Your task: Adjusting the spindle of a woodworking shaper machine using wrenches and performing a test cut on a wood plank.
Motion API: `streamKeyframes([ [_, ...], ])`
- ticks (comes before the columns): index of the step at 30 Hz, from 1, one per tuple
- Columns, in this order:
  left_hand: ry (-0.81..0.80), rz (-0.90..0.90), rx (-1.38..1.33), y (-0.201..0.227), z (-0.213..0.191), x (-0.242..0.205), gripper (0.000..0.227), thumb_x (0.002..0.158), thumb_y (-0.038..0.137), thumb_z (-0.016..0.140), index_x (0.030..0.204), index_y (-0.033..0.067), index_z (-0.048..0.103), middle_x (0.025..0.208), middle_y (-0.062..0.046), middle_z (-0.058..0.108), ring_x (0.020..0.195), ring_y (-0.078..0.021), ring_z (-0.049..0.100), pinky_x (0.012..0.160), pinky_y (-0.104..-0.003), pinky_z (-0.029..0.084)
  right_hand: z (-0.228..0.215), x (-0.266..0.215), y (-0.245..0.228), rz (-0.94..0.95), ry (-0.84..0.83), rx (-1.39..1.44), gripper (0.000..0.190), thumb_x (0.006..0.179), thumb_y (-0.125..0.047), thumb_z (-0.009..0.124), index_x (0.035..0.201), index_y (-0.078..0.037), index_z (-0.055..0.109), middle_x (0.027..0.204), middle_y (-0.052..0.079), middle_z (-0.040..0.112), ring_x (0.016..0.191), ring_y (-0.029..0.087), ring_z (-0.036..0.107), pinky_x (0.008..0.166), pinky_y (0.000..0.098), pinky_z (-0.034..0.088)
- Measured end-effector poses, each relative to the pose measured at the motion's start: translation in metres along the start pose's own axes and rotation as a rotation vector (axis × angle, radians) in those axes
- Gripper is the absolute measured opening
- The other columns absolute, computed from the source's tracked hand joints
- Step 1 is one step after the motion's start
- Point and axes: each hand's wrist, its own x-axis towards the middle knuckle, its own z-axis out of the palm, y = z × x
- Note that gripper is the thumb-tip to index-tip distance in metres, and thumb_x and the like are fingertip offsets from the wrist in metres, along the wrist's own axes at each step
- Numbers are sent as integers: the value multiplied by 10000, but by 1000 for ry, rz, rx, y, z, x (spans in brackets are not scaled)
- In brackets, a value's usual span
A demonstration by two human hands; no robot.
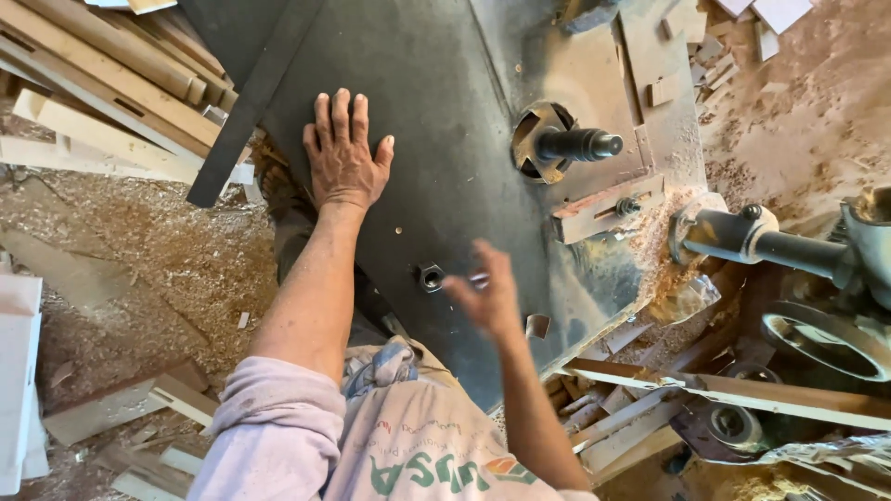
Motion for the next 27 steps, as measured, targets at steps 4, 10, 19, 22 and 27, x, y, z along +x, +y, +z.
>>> streamKeyframes([
  [4, -7, 10, 22, 0, -3, -1, 681, 1062, 561, 559, 1564, 130, 397, 1595, -98, 314, 1465, -356, 274, 1078, -536, 373, 48, -37, -21, -123, -68, -177, 948, 772, -473, 876, 1542, -193, 398, 1417, 113, 444, 1264, 282, 573, 905, 483, 587],
  [10, 24, 19, 26, -2, 0, -2, 665, 1089, 567, 519, 1566, 122, 390, 1591, -107, 309, 1459, -363, 283, 1068, -552, 386, 55, -20, -14, -135, -25, -374, 575, 880, -261, 750, 1400, -202, 511, 1279, 72, 548, 1133, 317, 610, 663, 511, 575],
  [19, -21, 1, 21, 0, 2, 0, 676, 1088, 566, 538, 1581, 139, 360, 1606, -94, 271, 1475, -357, 248, 1089, -555, 361, 42, 12, 10, -401, 250, -413, 498, 908, -200, 776, 1367, -133, 595, 1259, 78, 628, 1073, 313, 583, 952, 461, 471],
  [22, -5, 1, 14, -2, 4, -1, 679, 1075, 566, 538, 1573, 133, 375, 1601, -95, 293, 1473, -358, 271, 1076, -549, 376, 24, 21, 2, -303, 216, -282, 504, 871, -231, 803, 1336, -139, 631, 1231, 95, 655, 1083, 309, 608, 976, 418, 499],
  [27, 64, 1, -9, -1, 9, 0, 709, 976, 546, 658, 1509, 126, 452, 1548, -138, 309, 1455, -385, 262, 1054, -554, 338, -39, 65, 9, -475, 545, -100, 661, 773, -149, 914, 1356, -22, 629, 1148, 204, 667, 1015, 406, 653, 936, 488, 520],
])
